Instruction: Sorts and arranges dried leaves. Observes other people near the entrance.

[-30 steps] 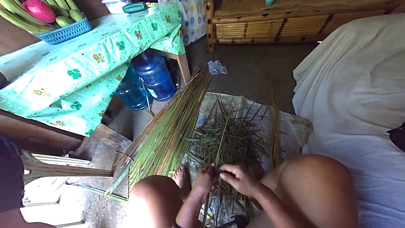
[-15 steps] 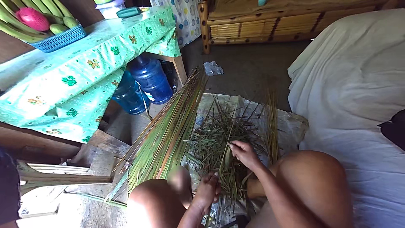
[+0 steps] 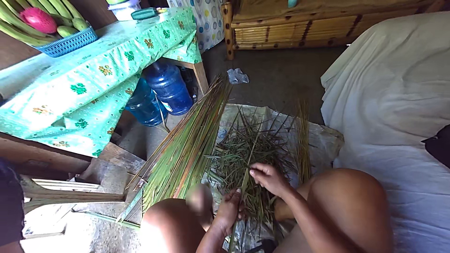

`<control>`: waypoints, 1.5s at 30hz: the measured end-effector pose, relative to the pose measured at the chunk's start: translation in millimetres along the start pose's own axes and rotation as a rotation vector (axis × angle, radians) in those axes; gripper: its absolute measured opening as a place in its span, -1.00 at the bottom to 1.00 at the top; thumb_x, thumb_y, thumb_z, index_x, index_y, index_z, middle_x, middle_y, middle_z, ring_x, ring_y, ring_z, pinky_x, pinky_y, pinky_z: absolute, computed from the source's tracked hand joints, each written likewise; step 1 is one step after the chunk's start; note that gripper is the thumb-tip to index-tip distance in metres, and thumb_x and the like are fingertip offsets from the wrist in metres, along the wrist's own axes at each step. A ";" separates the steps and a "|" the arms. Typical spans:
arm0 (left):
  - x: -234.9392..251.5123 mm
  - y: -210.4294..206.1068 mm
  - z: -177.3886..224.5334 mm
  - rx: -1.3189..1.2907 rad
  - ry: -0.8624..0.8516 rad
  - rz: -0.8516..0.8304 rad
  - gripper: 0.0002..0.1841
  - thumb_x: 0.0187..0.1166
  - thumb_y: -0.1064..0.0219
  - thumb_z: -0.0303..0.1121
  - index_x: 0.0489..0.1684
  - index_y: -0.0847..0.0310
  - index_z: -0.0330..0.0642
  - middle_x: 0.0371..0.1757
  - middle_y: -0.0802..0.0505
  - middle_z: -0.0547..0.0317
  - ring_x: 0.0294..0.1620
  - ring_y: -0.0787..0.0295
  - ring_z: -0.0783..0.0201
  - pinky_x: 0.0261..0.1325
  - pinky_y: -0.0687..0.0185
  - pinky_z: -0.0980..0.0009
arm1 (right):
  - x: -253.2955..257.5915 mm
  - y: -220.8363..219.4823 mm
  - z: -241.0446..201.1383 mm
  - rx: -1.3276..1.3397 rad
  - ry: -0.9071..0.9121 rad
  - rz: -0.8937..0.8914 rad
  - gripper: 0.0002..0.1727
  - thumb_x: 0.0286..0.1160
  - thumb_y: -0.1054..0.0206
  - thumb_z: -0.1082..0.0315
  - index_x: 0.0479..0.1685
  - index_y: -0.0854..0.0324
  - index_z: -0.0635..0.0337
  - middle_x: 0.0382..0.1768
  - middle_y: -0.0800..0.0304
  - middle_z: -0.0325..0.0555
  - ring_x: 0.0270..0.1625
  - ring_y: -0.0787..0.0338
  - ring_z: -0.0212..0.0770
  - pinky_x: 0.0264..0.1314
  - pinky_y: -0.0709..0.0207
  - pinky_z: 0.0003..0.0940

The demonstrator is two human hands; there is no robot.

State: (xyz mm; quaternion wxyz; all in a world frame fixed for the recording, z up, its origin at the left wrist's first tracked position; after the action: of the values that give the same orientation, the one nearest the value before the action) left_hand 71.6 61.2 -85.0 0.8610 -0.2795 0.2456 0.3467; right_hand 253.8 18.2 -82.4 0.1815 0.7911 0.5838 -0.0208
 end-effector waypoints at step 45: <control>-3.4 -3.0 0.6 -0.047 0.054 -0.037 -0.64 0.95 0.22 -0.28 -0.28 -0.38 -0.14 -0.74 -0.34 0.42 -0.84 -0.15 0.58 -0.77 -0.11 0.69 | 12.9 19.0 16.8 -0.028 -0.016 0.225 -0.68 0.78 -0.13 0.31 0.13 -0.72 0.36 -0.49 -0.64 -0.23 -0.53 -0.52 -0.47 -0.40 -0.43 -0.54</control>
State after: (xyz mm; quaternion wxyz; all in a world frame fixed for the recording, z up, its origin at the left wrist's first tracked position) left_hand 71.8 58.2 -81.5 0.8537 -0.3132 0.2553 0.3285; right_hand 278.6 20.0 -96.2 0.1985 0.8487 0.4902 0.0013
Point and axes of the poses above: each hand's wrist, its own x-axis towards the middle knuckle, its own y-axis out of the back of the hand, z = x × y, the point moved 3 cm from there along x, towards the middle knuckle
